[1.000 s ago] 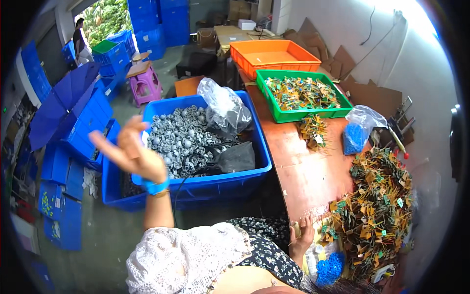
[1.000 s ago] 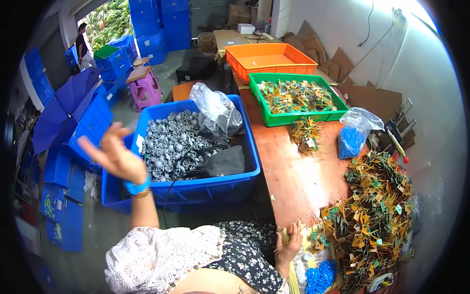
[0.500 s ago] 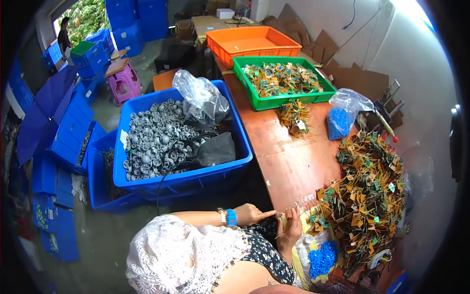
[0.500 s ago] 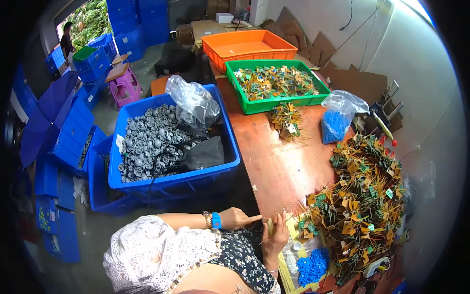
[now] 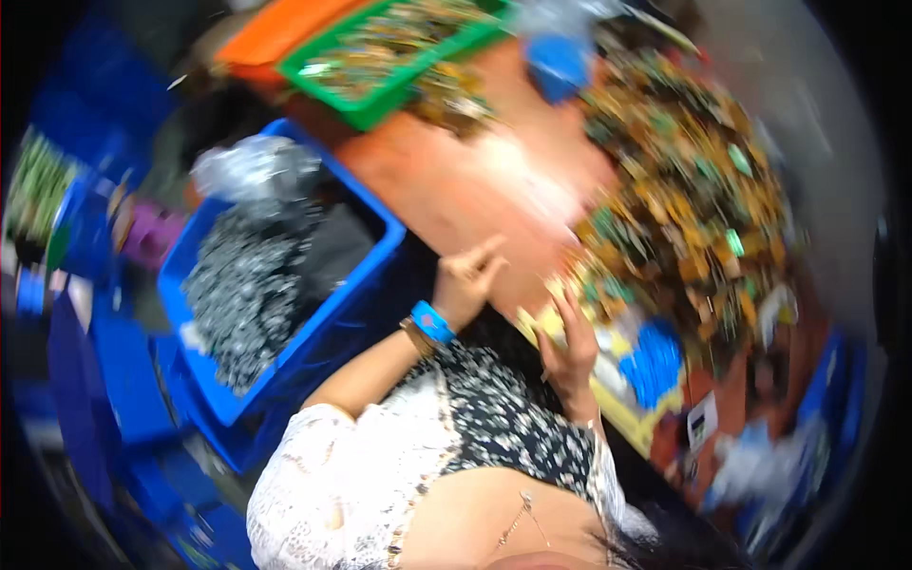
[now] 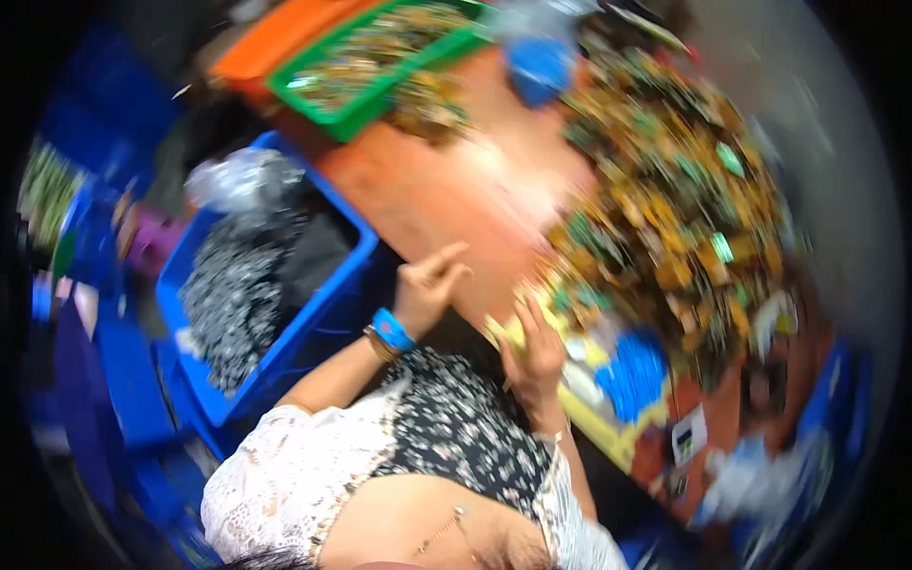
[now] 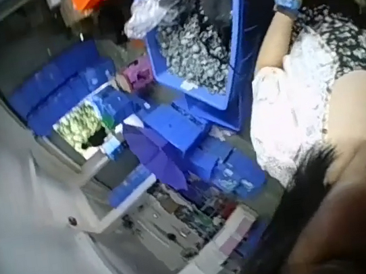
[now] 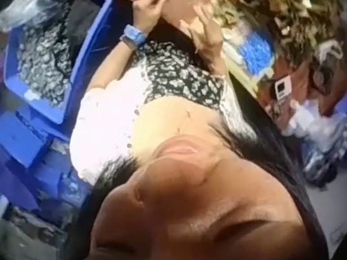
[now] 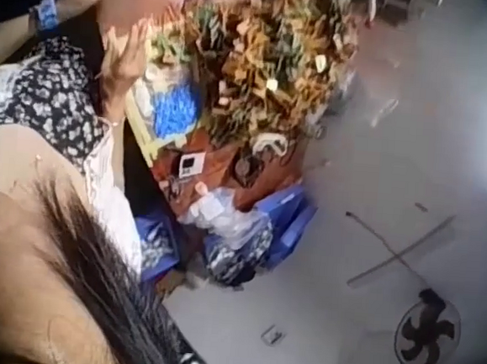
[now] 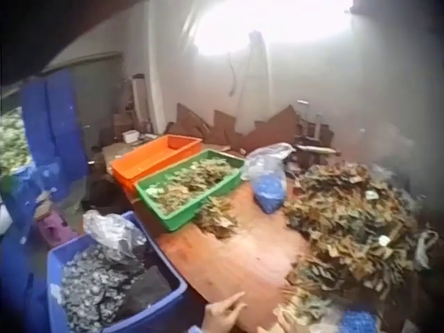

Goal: Assembling small electronic components onto circuit boards and organizing them on a workbench.

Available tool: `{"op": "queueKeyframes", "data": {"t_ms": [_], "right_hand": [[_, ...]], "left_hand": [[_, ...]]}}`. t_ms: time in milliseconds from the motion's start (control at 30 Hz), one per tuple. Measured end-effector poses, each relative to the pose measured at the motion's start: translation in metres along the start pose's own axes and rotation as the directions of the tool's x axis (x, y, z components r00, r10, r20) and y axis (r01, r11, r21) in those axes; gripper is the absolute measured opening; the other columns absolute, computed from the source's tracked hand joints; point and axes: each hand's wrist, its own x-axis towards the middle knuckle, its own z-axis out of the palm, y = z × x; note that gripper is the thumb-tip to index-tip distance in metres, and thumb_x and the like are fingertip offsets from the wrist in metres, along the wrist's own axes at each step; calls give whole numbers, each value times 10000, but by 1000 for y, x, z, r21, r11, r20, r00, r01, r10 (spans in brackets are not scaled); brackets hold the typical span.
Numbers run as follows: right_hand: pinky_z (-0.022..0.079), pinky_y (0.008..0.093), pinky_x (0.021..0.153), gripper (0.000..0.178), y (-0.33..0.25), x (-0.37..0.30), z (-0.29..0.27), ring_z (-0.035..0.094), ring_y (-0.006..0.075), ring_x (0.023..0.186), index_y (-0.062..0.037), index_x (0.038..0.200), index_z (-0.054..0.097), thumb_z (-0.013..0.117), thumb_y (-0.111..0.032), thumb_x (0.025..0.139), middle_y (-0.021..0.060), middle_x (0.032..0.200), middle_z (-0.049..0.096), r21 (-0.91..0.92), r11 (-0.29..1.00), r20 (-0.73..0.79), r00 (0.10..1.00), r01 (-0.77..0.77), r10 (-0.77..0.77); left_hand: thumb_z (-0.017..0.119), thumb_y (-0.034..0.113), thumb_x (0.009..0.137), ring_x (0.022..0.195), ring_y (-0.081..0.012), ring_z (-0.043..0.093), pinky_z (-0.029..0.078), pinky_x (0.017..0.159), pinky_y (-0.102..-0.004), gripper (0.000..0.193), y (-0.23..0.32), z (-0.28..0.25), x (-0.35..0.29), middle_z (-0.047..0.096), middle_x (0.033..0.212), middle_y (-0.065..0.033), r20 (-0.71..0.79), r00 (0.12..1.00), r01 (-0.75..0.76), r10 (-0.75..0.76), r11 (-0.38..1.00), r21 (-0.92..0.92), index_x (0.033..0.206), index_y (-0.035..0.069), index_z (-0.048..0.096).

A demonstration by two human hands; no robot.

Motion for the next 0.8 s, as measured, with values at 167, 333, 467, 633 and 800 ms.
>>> {"op": "queueKeyframes", "data": {"t_ms": [167, 333, 467, 633, 800], "right_hand": [[484, 365, 883, 579, 10, -8, -49, 622, 332, 1053, -16, 1252, 549, 789, -64, 726, 195, 1298, 579, -150, 979, -121, 985, -139, 121], [500, 355, 862, 567, 19, -48, -90, 634, 308, 1018, -18, 1230, 564, 802, -63, 718, 204, 1296, 578, -290, 907, -274, 935, -304, 225], [520, 347, 831, 549, 22, -71, -95, 650, 281, 974, -18, 1232, 563, 793, -61, 735, 206, 1301, 573, -300, 881, -303, 912, -366, 276], [520, 342, 824, 478, 26, -70, -88, 659, 267, 919, -4, 1220, 576, 748, -27, 774, 194, 1297, 581, -206, 904, -285, 907, -375, 311], [497, 309, 808, 404, 33, -54, -84, 642, 196, 915, 39, 1227, 569, 489, -289, 1006, 146, 1178, 655, 228, 858, -242, 827, -461, 508]], "left_hand": [[676, 61, 840, 895, -271, 682, 529, 782, -341, 309, 9, 48, 39, 685, 1017, -184, 212, 927, -344, 311, 929, 140, 1144, 15, 650], [697, 129, 817, 982, -367, 593, 473, 866, -429, 382, 2, 112, 81, 642, 1029, -186, 259, 895, -422, 362, 876, 233, 1173, 24, 608], [722, 186, 791, 1014, -348, 571, 437, 909, -451, 391, 2, 132, 89, 656, 972, -151, 327, 919, -355, 221, 824, 441, 1147, 61, 618], [688, 37, 790, 851, -316, 651, 519, 772, -390, 257, -6, 129, 82, 678, 947, -148, 309, 935, -195, 172, 980, 45, 1045, 45, 661], [674, -28, 815, 812, -155, 673, 540, 725, -273, 313, -20, 95, 78, 699, 950, -100, 148, 987, -40, 63, 987, -154, 1127, -15, 652]]}}
